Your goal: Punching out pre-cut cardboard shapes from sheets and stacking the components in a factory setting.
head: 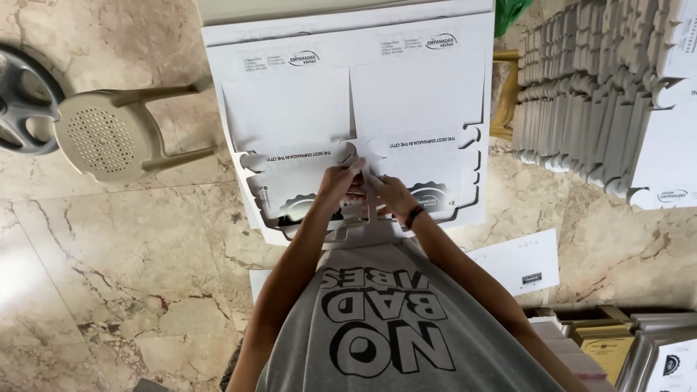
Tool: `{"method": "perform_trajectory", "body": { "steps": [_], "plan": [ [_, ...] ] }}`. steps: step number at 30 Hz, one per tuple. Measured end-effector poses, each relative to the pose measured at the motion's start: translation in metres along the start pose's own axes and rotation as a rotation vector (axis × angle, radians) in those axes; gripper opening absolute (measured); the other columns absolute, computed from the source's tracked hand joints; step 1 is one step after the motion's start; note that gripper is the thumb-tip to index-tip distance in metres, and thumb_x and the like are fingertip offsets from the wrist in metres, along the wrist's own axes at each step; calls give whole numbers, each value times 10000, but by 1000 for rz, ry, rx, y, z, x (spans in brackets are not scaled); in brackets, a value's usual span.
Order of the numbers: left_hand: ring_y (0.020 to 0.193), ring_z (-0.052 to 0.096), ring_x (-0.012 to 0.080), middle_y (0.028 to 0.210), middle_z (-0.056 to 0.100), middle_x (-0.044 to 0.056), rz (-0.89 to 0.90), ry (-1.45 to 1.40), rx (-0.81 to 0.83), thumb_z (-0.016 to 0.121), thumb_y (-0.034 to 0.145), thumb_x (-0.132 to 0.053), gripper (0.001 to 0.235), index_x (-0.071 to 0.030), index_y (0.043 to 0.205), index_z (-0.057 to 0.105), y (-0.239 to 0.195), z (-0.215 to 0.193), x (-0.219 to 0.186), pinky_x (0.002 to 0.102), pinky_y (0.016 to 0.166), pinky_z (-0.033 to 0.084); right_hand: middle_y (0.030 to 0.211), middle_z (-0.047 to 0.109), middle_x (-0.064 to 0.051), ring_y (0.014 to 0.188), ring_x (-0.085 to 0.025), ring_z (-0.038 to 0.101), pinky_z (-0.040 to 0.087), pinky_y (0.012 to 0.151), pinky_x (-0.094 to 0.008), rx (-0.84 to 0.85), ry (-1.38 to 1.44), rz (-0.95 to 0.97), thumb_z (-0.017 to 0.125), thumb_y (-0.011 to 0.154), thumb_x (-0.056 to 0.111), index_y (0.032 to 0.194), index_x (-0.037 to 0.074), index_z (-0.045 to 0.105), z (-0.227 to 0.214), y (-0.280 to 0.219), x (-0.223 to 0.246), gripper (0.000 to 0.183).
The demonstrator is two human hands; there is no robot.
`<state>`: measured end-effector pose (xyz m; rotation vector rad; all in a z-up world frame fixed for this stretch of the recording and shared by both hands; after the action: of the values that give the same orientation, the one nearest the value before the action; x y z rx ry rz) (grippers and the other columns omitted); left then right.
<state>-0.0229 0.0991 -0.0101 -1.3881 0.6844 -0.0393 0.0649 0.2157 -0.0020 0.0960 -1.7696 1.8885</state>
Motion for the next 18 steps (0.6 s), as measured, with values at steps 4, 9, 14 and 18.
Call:
{"method": "perform_trajectory", "body": {
  "steps": [4,9,14,18],
  "plan": [
    [855,745,454,1044,707,339,-58,49,-16,754,854,-442,682,127,1217,656,13,-1,-6,551,719,619,736,748,-151,607,-261,746,654,476,-360,-107,-433,-26,684,943,234,1078,-22,703,-66,64,-15,290],
    [940,707,360,1047,669,290,-110,-108,-120,648,910,-532,720,130,1192,632,-15,13,-19,483,667,639,518,662,-135,454,-276,688,598,429,-356,-90,-696,-127,620,929,349,630,70,746,-49,56,57,429],
    [915,669,335,1050,628,261,-153,-205,-162,495,1017,-524,684,121,1218,600,49,30,36,449,603,592,481,635,-150,456,-262,692,582,456,-298,-100,-610,2,587,957,318,604,40,700,-52,50,67,463],
    [538,638,245,686,598,117,-152,-341,-119,386,1055,-451,553,47,993,620,21,33,-3,422,434,541,452,617,-175,455,-280,696,584,444,-315,-146,-624,-5,620,951,339,562,32,694,-45,41,78,501]
  ]
}}
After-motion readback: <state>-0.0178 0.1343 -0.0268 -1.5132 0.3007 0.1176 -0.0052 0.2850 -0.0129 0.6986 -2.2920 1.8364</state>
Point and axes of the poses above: each hand's wrist, its own y-axis towards the middle knuckle, its own z-axis out of the palm, x = y × z, the point moved 5 cm from there along y, towards the middle knuckle
